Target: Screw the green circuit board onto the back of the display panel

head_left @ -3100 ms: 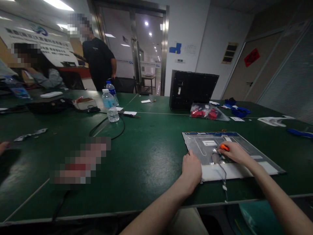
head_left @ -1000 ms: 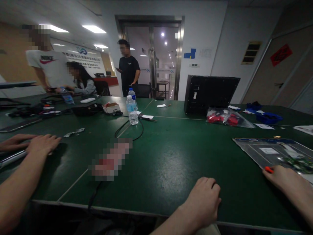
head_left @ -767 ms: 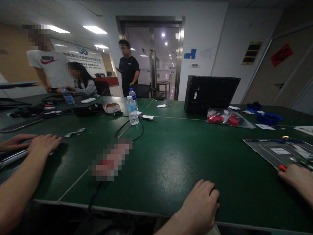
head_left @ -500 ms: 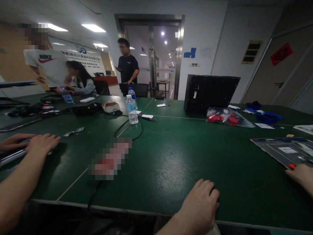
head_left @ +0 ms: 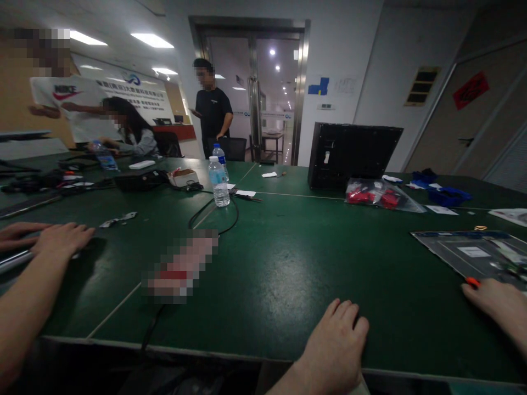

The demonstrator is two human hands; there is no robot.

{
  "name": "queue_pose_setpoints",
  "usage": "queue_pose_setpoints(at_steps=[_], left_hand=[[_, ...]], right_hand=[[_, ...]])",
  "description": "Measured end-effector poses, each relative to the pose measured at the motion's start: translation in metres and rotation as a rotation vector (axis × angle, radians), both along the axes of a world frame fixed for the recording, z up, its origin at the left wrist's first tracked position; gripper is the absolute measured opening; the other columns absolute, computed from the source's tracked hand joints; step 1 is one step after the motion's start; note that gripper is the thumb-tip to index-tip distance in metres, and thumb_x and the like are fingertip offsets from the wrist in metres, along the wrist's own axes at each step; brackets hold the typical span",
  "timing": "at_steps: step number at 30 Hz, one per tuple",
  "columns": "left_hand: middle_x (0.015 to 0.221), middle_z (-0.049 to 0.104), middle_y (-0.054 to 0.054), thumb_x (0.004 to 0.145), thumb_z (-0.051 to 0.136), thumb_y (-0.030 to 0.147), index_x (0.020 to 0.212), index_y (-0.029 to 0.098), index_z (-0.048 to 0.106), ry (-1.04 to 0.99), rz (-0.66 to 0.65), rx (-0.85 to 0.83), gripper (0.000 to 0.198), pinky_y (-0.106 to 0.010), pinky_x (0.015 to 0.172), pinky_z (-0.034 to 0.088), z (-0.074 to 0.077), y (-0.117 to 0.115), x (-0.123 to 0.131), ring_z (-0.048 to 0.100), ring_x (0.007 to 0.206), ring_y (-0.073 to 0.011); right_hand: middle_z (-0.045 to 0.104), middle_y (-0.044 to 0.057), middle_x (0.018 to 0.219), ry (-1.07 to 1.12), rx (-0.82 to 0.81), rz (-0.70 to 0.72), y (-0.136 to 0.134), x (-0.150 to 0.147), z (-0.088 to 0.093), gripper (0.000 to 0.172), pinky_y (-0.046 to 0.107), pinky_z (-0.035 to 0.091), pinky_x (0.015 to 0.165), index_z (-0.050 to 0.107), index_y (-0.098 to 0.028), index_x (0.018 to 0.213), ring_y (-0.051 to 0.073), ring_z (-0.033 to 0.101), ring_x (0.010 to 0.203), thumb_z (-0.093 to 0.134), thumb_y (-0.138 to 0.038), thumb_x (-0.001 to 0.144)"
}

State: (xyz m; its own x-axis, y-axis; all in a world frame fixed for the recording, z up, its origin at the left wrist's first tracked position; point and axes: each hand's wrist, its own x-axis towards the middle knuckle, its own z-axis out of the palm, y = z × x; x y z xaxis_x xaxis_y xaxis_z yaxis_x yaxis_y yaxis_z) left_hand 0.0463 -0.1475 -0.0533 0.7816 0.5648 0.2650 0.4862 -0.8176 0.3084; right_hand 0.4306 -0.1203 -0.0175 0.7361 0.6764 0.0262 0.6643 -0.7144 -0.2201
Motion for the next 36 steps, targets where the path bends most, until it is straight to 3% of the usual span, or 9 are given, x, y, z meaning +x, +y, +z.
queue_pose_setpoints(at_steps=[2, 7, 13, 17, 21, 26, 29, 33, 36], left_hand=[[0.133, 0.055, -0.015, 0.09, 0.047, 0.024, 0.117, 0.01, 0.055, 0.002, -0.002, 0.004, 0.031, -0.041, 0.114, 0.032, 0.001, -0.001, 0.001, 0.049, 0.127, -0.0273], [0.131, 0.055, -0.014, 0.091, 0.047, 0.023, 0.116, 0.011, 0.054, -0.008, 0.003, -0.02, 0.029, -0.043, 0.115, 0.03, 0.002, -0.001, 0.002, 0.047, 0.127, -0.0262], [0.124, 0.058, -0.01, 0.091, 0.045, 0.016, 0.114, 0.016, 0.054, -0.102, 0.084, -0.102, 0.024, -0.048, 0.119, 0.02, 0.008, 0.001, 0.005, 0.049, 0.124, -0.0218], [0.128, 0.057, -0.01, 0.09, 0.041, 0.012, 0.117, 0.016, 0.055, -0.169, 0.149, -0.137, 0.031, -0.046, 0.118, 0.023, 0.015, 0.009, 0.006, 0.048, 0.125, -0.0213], [0.129, 0.059, -0.011, 0.087, 0.041, 0.009, 0.12, 0.014, 0.056, -0.184, 0.187, -0.143, 0.036, -0.041, 0.116, 0.03, 0.03, 0.024, 0.001, 0.049, 0.124, -0.0211], [0.132, 0.058, -0.014, 0.091, 0.039, 0.013, 0.122, 0.009, 0.057, -0.119, 0.261, -0.187, 0.036, -0.037, 0.108, 0.04, 0.047, 0.044, -0.009, 0.051, 0.123, -0.0231], [0.126, 0.062, -0.013, 0.092, 0.039, 0.013, 0.12, 0.011, 0.058, -0.08, 0.259, -0.217, 0.035, -0.036, 0.104, 0.044, 0.051, 0.051, -0.017, 0.057, 0.116, -0.0228], [0.124, 0.062, -0.014, 0.094, 0.037, 0.016, 0.122, 0.011, 0.057, -0.034, 0.222, -0.244, 0.035, -0.036, 0.101, 0.045, 0.055, 0.056, -0.028, 0.058, 0.115, -0.0234], [0.128, 0.06, -0.015, 0.095, 0.038, 0.018, 0.124, 0.011, 0.056, 0.019, 0.222, -0.259, 0.035, -0.037, 0.103, 0.044, 0.057, 0.057, -0.036, 0.056, 0.119, -0.024]], right_hand=[[0.066, 0.026, 0.072, 0.066, -0.169, 0.061, -0.004, -0.026, 0.006, 0.043, 0.037, 0.041, 0.058, 0.062, -0.014, 0.049, 0.027, 0.068, 0.066, 0.055, -0.032, 0.087], [0.07, 0.019, 0.082, -0.056, -0.273, 0.222, -0.015, -0.097, 0.011, 0.041, 0.034, 0.046, 0.06, 0.068, -0.013, 0.075, 0.028, 0.07, 0.073, 0.044, -0.039, 0.094], [0.07, 0.018, 0.077, -0.272, -0.18, 0.461, -0.03, -0.173, -0.002, 0.042, 0.037, 0.048, 0.063, 0.066, -0.01, 0.082, 0.033, 0.071, 0.076, 0.038, -0.039, 0.096], [0.07, 0.017, 0.084, -0.32, -0.088, 0.599, -0.04, -0.219, -0.009, 0.034, 0.033, 0.047, 0.055, 0.062, -0.011, 0.088, 0.028, 0.071, 0.069, 0.041, -0.036, 0.096], [0.069, 0.022, 0.103, -0.267, -0.069, 0.68, -0.05, -0.259, -0.012, 0.023, 0.03, 0.049, 0.059, 0.061, -0.009, 0.101, 0.025, 0.072, 0.074, 0.045, -0.023, 0.092], [0.057, 0.031, 0.128, -0.146, -0.11, 0.783, -0.056, -0.302, -0.009, 0.047, 0.033, 0.053, 0.068, 0.054, -0.002, 0.127, 0.029, 0.072, 0.087, 0.056, -0.019, 0.084], [0.062, 0.031, 0.12, -0.071, -0.119, 0.845, -0.059, -0.324, -0.005, 0.041, 0.035, 0.054, 0.065, 0.061, -0.002, 0.12, 0.03, 0.073, 0.078, 0.055, -0.027, 0.087], [0.072, 0.023, 0.09, 0.046, -0.159, 0.955, -0.063, -0.346, -0.002, 0.029, 0.035, 0.054, 0.063, 0.072, -0.008, 0.095, 0.031, 0.072, 0.076, 0.058, -0.032, 0.085], [0.071, 0.024, 0.091, 0.113, -0.18, 1.031, -0.065, -0.361, 0.001, 0.033, 0.038, 0.055, 0.061, 0.071, -0.007, 0.097, 0.033, 0.071, 0.076, 0.064, -0.034, 0.079]])
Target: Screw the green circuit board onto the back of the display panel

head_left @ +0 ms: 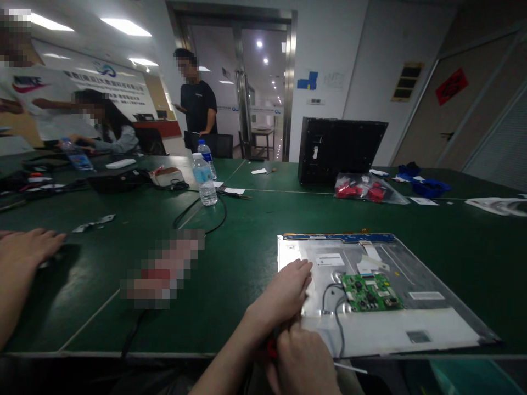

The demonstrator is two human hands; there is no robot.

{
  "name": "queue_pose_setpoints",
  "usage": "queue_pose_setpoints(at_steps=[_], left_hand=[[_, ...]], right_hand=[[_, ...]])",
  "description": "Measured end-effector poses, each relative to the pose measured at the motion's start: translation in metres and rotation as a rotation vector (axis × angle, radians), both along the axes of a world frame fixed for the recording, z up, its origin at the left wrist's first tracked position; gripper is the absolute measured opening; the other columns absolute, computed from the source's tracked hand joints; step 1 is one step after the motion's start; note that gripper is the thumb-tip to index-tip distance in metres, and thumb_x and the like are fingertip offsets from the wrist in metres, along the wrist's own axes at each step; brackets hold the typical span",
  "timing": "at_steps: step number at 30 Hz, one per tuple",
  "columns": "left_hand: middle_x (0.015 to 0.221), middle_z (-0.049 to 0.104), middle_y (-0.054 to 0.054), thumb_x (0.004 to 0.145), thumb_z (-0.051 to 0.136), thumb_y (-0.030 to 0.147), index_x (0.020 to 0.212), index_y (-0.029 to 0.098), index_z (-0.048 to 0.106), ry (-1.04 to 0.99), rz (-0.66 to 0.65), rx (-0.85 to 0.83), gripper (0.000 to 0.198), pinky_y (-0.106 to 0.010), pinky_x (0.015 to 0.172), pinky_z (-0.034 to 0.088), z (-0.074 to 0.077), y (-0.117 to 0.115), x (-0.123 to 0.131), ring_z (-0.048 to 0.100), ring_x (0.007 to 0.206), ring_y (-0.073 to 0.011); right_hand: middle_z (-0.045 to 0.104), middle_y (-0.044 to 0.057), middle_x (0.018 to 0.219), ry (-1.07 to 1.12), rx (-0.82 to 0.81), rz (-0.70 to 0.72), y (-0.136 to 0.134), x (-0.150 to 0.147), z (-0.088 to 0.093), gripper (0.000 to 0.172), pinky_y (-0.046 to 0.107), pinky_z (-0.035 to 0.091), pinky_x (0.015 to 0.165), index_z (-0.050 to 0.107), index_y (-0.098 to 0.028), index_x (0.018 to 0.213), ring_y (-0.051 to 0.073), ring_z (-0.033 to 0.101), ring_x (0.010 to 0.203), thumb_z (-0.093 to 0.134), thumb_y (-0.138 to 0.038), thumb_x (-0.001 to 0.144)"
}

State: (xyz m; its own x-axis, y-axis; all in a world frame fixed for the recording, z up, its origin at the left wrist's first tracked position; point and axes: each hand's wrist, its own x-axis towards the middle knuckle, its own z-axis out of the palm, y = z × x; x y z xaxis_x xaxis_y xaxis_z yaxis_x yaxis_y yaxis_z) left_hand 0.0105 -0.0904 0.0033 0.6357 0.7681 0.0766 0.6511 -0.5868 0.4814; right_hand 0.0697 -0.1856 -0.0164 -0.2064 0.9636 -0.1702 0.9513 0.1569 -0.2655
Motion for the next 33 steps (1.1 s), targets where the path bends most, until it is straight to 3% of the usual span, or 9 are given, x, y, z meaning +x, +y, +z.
queue_pose_setpoints(at_steps=[6, 10, 13, 17, 20, 23, 26, 29, 33], left_hand=[[0.138, 0.053, -0.017, 0.096, 0.038, 0.025, 0.126, 0.01, 0.054, 0.038, 0.061, -0.017, 0.037, -0.038, 0.109, 0.037, -0.005, 0.001, -0.023, 0.048, 0.129, -0.024], [0.146, 0.047, -0.013, 0.095, 0.036, 0.026, 0.132, 0.014, 0.05, 0.073, 0.088, 0.004, 0.041, -0.042, 0.112, 0.034, -0.011, 0.0, -0.045, 0.04, 0.136, -0.0236], [0.145, 0.048, -0.013, 0.096, 0.033, 0.028, 0.132, 0.014, 0.051, 0.105, 0.125, 0.021, 0.042, -0.041, 0.112, 0.035, -0.014, 0.001, -0.06, 0.042, 0.135, -0.023], [0.141, 0.052, -0.015, 0.095, 0.03, 0.027, 0.13, 0.01, 0.053, 0.148, 0.186, 0.061, 0.045, -0.04, 0.11, 0.037, -0.017, 0.002, -0.077, 0.046, 0.132, -0.0239], [0.139, 0.054, -0.013, 0.095, 0.029, 0.029, 0.129, 0.012, 0.054, 0.201, 0.246, 0.077, 0.045, -0.04, 0.109, 0.038, -0.016, 0.001, -0.088, 0.048, 0.13, -0.024], [0.14, 0.053, -0.013, 0.095, 0.03, 0.03, 0.129, 0.013, 0.055, 0.271, 0.308, 0.08, 0.045, -0.041, 0.109, 0.038, -0.013, -0.001, -0.095, 0.05, 0.128, -0.025], [0.14, 0.053, -0.013, 0.094, 0.032, 0.03, 0.129, 0.012, 0.056, 0.337, 0.341, 0.093, 0.046, -0.045, 0.109, 0.037, -0.008, -0.002, -0.1, 0.05, 0.128, -0.0268], [0.141, 0.053, -0.013, 0.094, 0.032, 0.03, 0.132, 0.014, 0.055, 0.396, 0.347, 0.093, 0.047, -0.048, 0.109, 0.035, -0.005, -0.003, -0.107, 0.048, 0.13, -0.0272], [0.144, 0.05, -0.01, 0.094, 0.032, 0.029, 0.136, 0.021, 0.053, 0.455, 0.345, 0.097, 0.048, -0.05, 0.109, 0.034, 0.001, -0.003, -0.115, 0.045, 0.133, -0.0275]], right_hand=[[0.069, 0.028, 0.098, 0.016, -0.046, 0.04, -0.001, -0.025, 0.007, 0.048, 0.04, 0.056, 0.056, 0.068, -0.004, 0.106, 0.034, 0.071, 0.072, 0.067, -0.042, 0.076], [0.068, 0.028, 0.1, 0.051, 0.067, 0.094, -0.004, -0.042, -0.012, 0.068, 0.039, 0.055, 0.051, 0.068, -0.005, 0.102, 0.033, 0.07, 0.067, 0.072, -0.061, 0.064], [0.066, 0.028, 0.114, 0.08, 0.162, 0.132, -0.009, -0.042, -0.027, 0.073, 0.037, 0.052, 0.045, 0.065, -0.007, 0.114, 0.029, 0.068, 0.057, 0.067, -0.064, 0.068], [0.069, 0.015, 0.118, 0.173, 0.423, 0.179, -0.017, -0.004, -0.014, 0.041, 0.028, 0.05, 0.049, 0.065, -0.019, 0.117, 0.022, 0.07, 0.065, 0.055, -0.044, 0.086], [0.073, 0.008, 0.104, 0.178, 0.467, -0.005, -0.017, 0.046, 0.009, 0.026, 0.024, 0.05, 0.059, 0.068, -0.022, 0.107, 0.019, 0.07, 0.071, 0.05, -0.029, 0.09], [0.072, 0.006, 0.106, 0.036, 0.462, -0.241, -0.007, 0.094, 0.019, 0.026, 0.026, 0.049, 0.063, 0.069, -0.025, 0.107, 0.019, 0.069, 0.075, 0.048, -0.025, 0.091], [0.069, 0.004, 0.111, -0.086, 0.36, -0.358, 0.006, 0.127, 0.013, 0.029, 0.027, 0.049, 0.064, 0.069, -0.028, 0.112, 0.019, 0.069, 0.078, 0.049, -0.024, 0.09], [0.065, 0.004, 0.12, -0.109, 0.219, -0.298, 0.017, 0.141, 0.001, 0.035, 0.027, 0.049, 0.065, 0.065, -0.031, 0.12, 0.019, 0.069, 0.082, 0.049, -0.024, 0.09], [0.064, 0.003, 0.121, -0.121, 0.18, -0.252, 0.021, 0.141, -0.004, 0.031, 0.026, 0.046, 0.065, 0.069, -0.03, 0.11, 0.018, 0.069, 0.083, 0.048, -0.02, 0.089]])
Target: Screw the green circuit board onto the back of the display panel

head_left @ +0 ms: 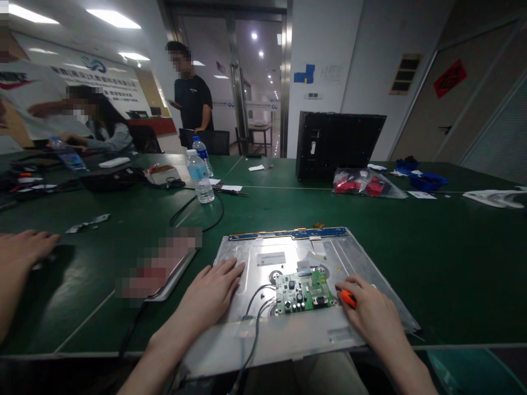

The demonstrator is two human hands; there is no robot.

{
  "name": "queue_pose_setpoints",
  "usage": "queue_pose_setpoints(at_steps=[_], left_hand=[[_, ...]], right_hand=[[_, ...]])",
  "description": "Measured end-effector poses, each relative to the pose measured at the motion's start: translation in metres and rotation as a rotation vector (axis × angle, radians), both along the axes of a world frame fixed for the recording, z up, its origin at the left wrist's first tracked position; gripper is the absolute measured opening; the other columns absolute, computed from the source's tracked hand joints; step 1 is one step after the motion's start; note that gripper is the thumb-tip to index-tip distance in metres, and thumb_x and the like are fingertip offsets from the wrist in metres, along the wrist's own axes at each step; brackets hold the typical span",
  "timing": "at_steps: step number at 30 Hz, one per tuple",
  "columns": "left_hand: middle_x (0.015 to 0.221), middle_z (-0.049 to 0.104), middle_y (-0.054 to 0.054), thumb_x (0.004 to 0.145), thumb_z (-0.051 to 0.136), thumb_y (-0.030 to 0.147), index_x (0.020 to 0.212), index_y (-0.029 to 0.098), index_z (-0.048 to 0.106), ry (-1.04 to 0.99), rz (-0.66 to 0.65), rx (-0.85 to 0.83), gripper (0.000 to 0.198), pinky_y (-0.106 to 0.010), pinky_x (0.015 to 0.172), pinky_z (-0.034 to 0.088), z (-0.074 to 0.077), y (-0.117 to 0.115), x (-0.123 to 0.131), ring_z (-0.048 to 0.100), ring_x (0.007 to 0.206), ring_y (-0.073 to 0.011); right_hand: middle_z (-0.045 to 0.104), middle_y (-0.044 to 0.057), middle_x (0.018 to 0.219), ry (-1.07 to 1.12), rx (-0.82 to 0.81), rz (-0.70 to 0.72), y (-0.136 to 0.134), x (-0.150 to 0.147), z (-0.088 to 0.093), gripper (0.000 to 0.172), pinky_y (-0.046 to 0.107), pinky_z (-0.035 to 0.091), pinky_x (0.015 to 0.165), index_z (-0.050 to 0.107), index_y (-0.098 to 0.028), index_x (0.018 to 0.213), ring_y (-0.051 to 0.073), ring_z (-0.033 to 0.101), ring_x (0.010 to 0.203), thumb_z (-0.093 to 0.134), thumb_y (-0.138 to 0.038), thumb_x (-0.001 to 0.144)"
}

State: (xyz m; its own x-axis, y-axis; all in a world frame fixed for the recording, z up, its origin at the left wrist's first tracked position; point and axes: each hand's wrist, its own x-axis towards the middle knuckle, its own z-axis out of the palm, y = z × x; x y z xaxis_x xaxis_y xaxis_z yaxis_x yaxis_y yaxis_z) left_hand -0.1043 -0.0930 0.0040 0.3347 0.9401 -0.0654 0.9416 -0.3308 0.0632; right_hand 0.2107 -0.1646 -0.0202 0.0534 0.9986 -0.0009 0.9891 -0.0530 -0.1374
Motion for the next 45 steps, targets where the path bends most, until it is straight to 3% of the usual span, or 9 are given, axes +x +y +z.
queue_pose_setpoints(at_steps=[7, 15, 25, 30, 34, 40, 45], left_hand=[[0.146, 0.047, -0.011, 0.096, 0.032, 0.025, 0.14, 0.022, 0.05, 0.098, 0.036, -0.019, 0.048, -0.052, 0.108, 0.034, 0.011, -0.001, 0.003, 0.042, 0.135, -0.0302], [0.143, 0.05, -0.01, 0.095, 0.037, 0.023, 0.138, 0.026, 0.052, 0.123, 0.081, 0.0, 0.045, -0.053, 0.107, 0.036, 0.008, 0.0, 0.005, 0.045, 0.133, -0.0307], [0.149, 0.041, -0.016, 0.099, 0.035, 0.024, 0.144, 0.016, 0.044, 0.182, 0.14, -0.042, 0.047, -0.041, 0.105, 0.041, 0.002, 0.008, 0.001, 0.051, 0.128, -0.0295], [0.143, 0.048, -0.02, 0.098, 0.038, 0.024, 0.139, 0.011, 0.048, 0.177, 0.166, -0.004, 0.045, -0.044, 0.102, 0.043, 0.004, 0.009, 0.004, 0.052, 0.127, -0.0314], [0.121, 0.063, -0.018, 0.096, 0.04, 0.021, 0.117, 0.011, 0.062, 0.085, 0.065, 0.051, 0.033, -0.043, 0.093, 0.047, 0.005, 0.006, 0.006, 0.061, 0.109, -0.0305], [0.099, 0.066, -0.006, 0.085, 0.046, 0.008, 0.099, 0.02, 0.062, -0.292, -0.281, 0.073, 0.024, -0.031, 0.081, 0.047, -0.005, 0.003, -0.003, 0.062, 0.092, -0.0208], [0.095, 0.066, -0.005, 0.082, 0.047, 0.006, 0.096, 0.02, 0.063, -0.369, -0.354, -0.021, 0.025, -0.028, 0.075, 0.047, -0.006, 0.006, -0.004, 0.062, 0.087, -0.0193]], right_hand=[[0.066, 0.002, 0.106, -0.049, 0.028, -0.065, -0.005, -0.01, 0.001, 0.026, 0.025, 0.04, 0.058, 0.066, -0.024, 0.095, 0.018, 0.067, 0.079, 0.049, -0.008, 0.083], [0.065, 0.003, 0.103, -0.137, 0.141, -0.11, -0.012, -0.023, -0.018, 0.019, 0.026, 0.034, 0.051, 0.063, -0.024, 0.095, 0.015, 0.065, 0.065, 0.05, -0.011, 0.088], [0.065, 0.002, 0.096, -0.114, 0.174, -0.12, -0.011, -0.049, -0.023, 0.016, 0.026, 0.028, 0.048, 0.062, -0.023, 0.092, 0.015, 0.064, 0.06, 0.057, -0.011, 0.084], [0.065, 0.003, 0.097, -0.056, 0.11, -0.117, -0.009, -0.057, -0.017, 0.019, 0.026, 0.026, 0.048, 0.063, -0.023, 0.092, 0.015, 0.065, 0.063, 0.058, -0.008, 0.081], [0.066, 0.003, 0.1, -0.031, 0.115, -0.101, -0.009, -0.054, -0.017, 0.02, 0.026, 0.027, 0.05, 0.063, -0.023, 0.093, 0.015, 0.064, 0.064, 0.058, -0.008, 0.082], [0.067, 0.003, 0.101, 0.021, 0.096, -0.006, 0.001, -0.037, -0.008, 0.014, 0.026, 0.033, 0.054, 0.063, -0.024, 0.091, 0.017, 0.066, 0.07, 0.055, -0.014, 0.087], [0.065, 0.006, 0.118, 0.121, 0.107, 0.164, 0.033, -0.005, 0.008, 0.011, 0.028, 0.045, 0.069, 0.064, -0.021, 0.093, 0.022, 0.066, 0.093, 0.058, -0.017, 0.085]])
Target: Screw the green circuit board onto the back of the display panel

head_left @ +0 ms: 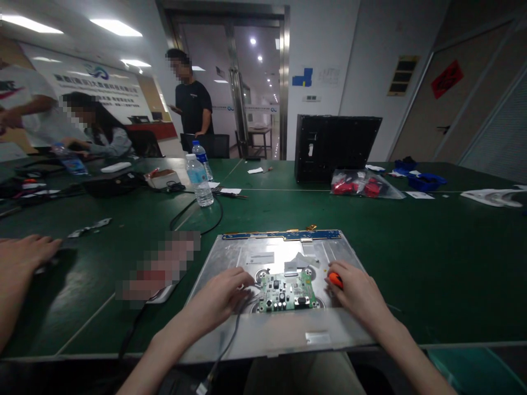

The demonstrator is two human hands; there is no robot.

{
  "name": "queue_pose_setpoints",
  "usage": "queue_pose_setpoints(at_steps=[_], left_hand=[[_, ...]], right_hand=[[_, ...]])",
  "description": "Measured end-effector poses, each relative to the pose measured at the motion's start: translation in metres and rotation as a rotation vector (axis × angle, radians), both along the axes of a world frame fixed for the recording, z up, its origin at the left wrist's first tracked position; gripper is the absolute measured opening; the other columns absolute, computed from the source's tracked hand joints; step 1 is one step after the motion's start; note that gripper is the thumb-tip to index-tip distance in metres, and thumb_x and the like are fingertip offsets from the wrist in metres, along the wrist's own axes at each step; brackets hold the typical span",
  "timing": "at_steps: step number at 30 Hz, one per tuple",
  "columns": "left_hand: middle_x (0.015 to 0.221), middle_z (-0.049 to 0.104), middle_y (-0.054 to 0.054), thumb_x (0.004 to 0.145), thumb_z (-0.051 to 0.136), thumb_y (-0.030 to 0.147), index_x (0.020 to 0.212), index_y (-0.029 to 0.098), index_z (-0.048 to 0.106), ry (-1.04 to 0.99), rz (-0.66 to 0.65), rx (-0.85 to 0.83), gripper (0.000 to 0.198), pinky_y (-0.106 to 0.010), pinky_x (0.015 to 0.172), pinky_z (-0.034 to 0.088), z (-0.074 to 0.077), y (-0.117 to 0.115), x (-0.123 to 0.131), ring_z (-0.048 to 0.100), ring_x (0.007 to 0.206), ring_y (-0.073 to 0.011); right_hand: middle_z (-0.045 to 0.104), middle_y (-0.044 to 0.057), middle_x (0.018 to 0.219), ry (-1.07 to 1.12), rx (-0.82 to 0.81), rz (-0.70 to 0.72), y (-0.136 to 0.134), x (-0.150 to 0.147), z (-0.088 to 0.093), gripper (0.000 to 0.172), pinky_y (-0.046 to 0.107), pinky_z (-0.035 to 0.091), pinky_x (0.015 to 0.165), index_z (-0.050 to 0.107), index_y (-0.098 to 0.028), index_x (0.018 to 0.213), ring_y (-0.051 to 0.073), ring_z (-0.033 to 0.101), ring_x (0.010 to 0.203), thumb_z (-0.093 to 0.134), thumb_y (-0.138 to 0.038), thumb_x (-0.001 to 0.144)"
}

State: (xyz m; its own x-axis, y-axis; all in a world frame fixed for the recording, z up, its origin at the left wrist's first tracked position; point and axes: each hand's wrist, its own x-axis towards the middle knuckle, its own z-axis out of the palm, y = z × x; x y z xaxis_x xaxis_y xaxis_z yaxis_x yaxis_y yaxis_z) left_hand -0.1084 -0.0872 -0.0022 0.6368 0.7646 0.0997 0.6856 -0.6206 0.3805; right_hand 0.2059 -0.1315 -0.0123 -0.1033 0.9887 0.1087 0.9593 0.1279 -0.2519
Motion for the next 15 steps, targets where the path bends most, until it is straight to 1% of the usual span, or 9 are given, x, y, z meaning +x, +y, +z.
queue_pose_setpoints(at_steps=[4, 7, 9, 11, 13, 15], left_hand=[[0.094, 0.067, -0.005, 0.082, 0.047, 0.007, 0.092, 0.019, 0.065, -0.013, -0.021, -0.062, 0.023, -0.027, 0.073, 0.046, 0.001, 0.005, 0.002, 0.063, 0.086, -0.0189], [0.09, 0.067, -0.005, 0.083, 0.049, 0.008, 0.086, 0.019, 0.066, -0.029, -0.03, -0.088, 0.021, -0.027, 0.073, 0.046, -0.002, 0.008, 0.002, 0.063, 0.084, -0.0182], [0.087, 0.066, -0.004, 0.082, 0.048, 0.007, 0.082, 0.019, 0.067, -0.036, -0.042, -0.083, 0.021, -0.026, 0.072, 0.046, -0.006, 0.01, 0.001, 0.062, 0.082, -0.0175], [0.085, 0.065, -0.004, 0.082, 0.048, 0.007, 0.079, 0.018, 0.066, -0.031, -0.051, -0.074, 0.022, -0.026, 0.071, 0.045, -0.009, 0.011, -0.002, 0.061, 0.08, -0.0169], [0.084, 0.065, -0.004, 0.082, 0.047, 0.008, 0.078, 0.018, 0.065, -0.023, -0.051, -0.063, 0.022, -0.026, 0.07, 0.045, -0.011, 0.012, -0.003, 0.06, 0.078, -0.0166], [0.085, 0.065, -0.004, 0.083, 0.047, 0.009, 0.08, 0.018, 0.064, -0.034, -0.039, -0.049, 0.02, -0.026, 0.069, 0.045, -0.009, 0.012, -0.003, 0.06, 0.078, -0.0168]], right_hand=[[0.065, 0.008, 0.123, 0.059, 0.022, 0.185, 0.03, 0.016, 0.004, 0.01, 0.031, 0.047, 0.082, 0.067, -0.019, 0.088, 0.024, 0.065, 0.102, 0.058, -0.017, 0.084], [0.067, 0.008, 0.118, 0.078, 0.016, 0.294, 0.043, 0.016, 0.002, 0.009, 0.031, 0.047, 0.082, 0.068, -0.02, 0.087, 0.022, 0.066, 0.099, 0.06, -0.016, 0.082], [0.069, 0.007, 0.108, 0.074, 0.007, 0.325, 0.047, 0.012, 0.0, 0.01, 0.029, 0.046, 0.077, 0.067, -0.02, 0.086, 0.021, 0.066, 0.092, 0.06, -0.013, 0.081], [0.07, 0.005, 0.097, 0.075, 0.004, 0.325, 0.048, 0.01, -0.002, 0.011, 0.027, 0.045, 0.073, 0.067, -0.02, 0.084, 0.02, 0.065, 0.086, 0.059, -0.012, 0.082], [0.07, 0.005, 0.091, 0.083, 0.009, 0.313, 0.05, 0.009, -0.005, 0.011, 0.027, 0.044, 0.071, 0.067, -0.019, 0.084, 0.019, 0.064, 0.083, 0.059, -0.012, 0.083], [0.07, 0.005, 0.09, 0.092, 0.014, 0.304, 0.052, 0.011, -0.008, 0.011, 0.027, 0.045, 0.073, 0.067, -0.018, 0.085, 0.019, 0.064, 0.083, 0.058, -0.012, 0.084]])
